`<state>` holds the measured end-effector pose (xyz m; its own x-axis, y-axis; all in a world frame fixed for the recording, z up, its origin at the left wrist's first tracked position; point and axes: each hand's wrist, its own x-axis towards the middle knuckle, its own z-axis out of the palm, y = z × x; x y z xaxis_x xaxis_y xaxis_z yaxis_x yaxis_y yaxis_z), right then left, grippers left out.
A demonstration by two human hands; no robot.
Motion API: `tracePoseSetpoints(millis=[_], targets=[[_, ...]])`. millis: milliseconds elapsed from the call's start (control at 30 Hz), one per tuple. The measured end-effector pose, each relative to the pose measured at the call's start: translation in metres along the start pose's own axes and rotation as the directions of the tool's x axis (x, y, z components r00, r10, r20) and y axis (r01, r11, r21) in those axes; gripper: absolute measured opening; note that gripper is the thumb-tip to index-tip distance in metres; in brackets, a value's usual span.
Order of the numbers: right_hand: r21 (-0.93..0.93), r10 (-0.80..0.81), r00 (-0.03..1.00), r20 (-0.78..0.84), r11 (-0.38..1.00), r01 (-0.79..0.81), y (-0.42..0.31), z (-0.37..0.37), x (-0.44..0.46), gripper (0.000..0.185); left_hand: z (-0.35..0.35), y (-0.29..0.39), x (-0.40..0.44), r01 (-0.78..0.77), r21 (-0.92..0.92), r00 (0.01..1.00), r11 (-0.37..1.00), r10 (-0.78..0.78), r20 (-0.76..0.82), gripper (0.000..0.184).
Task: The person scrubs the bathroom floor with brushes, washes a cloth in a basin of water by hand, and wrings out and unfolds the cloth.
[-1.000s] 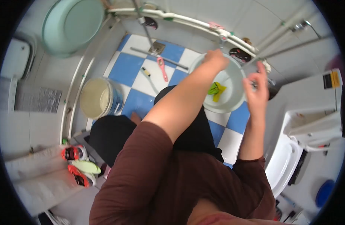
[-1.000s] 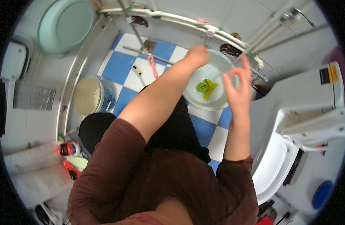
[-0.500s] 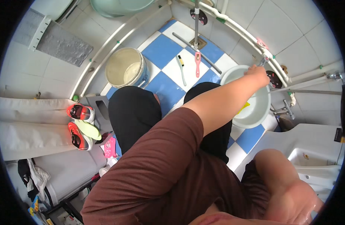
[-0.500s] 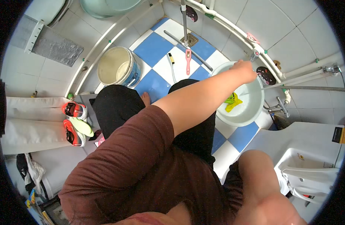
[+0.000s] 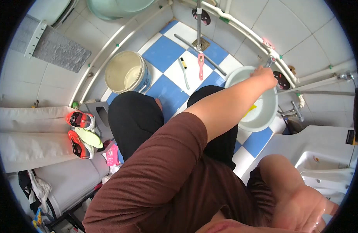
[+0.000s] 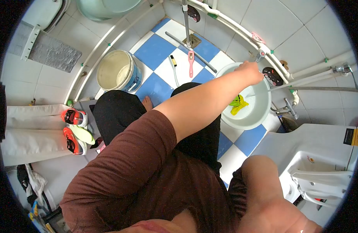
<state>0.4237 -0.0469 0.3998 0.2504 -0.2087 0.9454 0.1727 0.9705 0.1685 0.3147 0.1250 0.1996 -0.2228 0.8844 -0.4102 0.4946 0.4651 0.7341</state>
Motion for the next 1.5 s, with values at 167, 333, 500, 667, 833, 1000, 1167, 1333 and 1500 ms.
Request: tracePoseSetpoints(millis=[167, 333, 500, 667, 833, 1000, 1167, 1333, 1500], targets=[[0.224, 0.025, 0.969, -0.248, 0.974, 0.032, 0.001, 0.014, -0.003, 0.051, -0.001, 0.003, -0.002, 0.032, -0.004, 0.999, 0.999, -0.032, 0.011, 0.046], [0.092, 0.304, 0.952, -0.017, 0.949, -0.302, 0.037, -0.052, -0.074, 0.067, -0.004, -0.002, 0.002, 0.028, -0.033, 1.000, 0.999, -0.027, 0.008, 0.043], [-0.216, 0.821, 0.567, 0.062, 0.566, -0.796, 0.041, -0.066, -0.180, 0.010, -0.006, -0.002, 0.001, 0.015, -0.041, 0.999, 0.999, -0.014, 0.031, 0.043], [-0.281, 0.970, 0.194, 0.146, 0.228, -0.932, 0.048, -0.098, -0.247, 0.005, -0.006, -0.004, 0.000, -0.001, -0.072, 1.000, 0.997, 0.002, 0.015, 0.043], [-0.426, 0.987, -0.095, 0.127, -0.032, -0.904, 0.048, -0.116, -0.281, 0.031, -0.009, -0.006, 0.000, -0.020, -0.115, 0.999, 0.993, 0.024, 0.036, 0.041], [-0.401, 0.973, -0.170, 0.156, -0.095, -0.911, 0.035, -0.112, -0.302, 0.026, -0.007, -0.005, -0.002, -0.025, -0.053, 0.999, 0.998, 0.024, -0.021, 0.044], [-0.410, 0.956, -0.216, 0.198, -0.119, -0.904, 0.037, -0.120, -0.328, 0.022, -0.014, 0.001, -0.005, -0.059, -0.107, 0.994, 0.992, 0.048, -0.103, 0.036], [-0.472, 0.940, -0.259, 0.220, -0.129, -0.872, 0.040, -0.126, -0.337, 0.021, -0.024, -0.007, 0.001, -0.194, -0.225, 0.946, 0.955, 0.121, -0.302, 0.021], [-0.463, 0.936, -0.248, 0.250, -0.110, -0.880, 0.044, -0.138, -0.360, 0.021, -0.063, -0.020, 0.002, -0.257, -0.234, 0.893, 0.938, 0.138, -0.428, 0.020]])
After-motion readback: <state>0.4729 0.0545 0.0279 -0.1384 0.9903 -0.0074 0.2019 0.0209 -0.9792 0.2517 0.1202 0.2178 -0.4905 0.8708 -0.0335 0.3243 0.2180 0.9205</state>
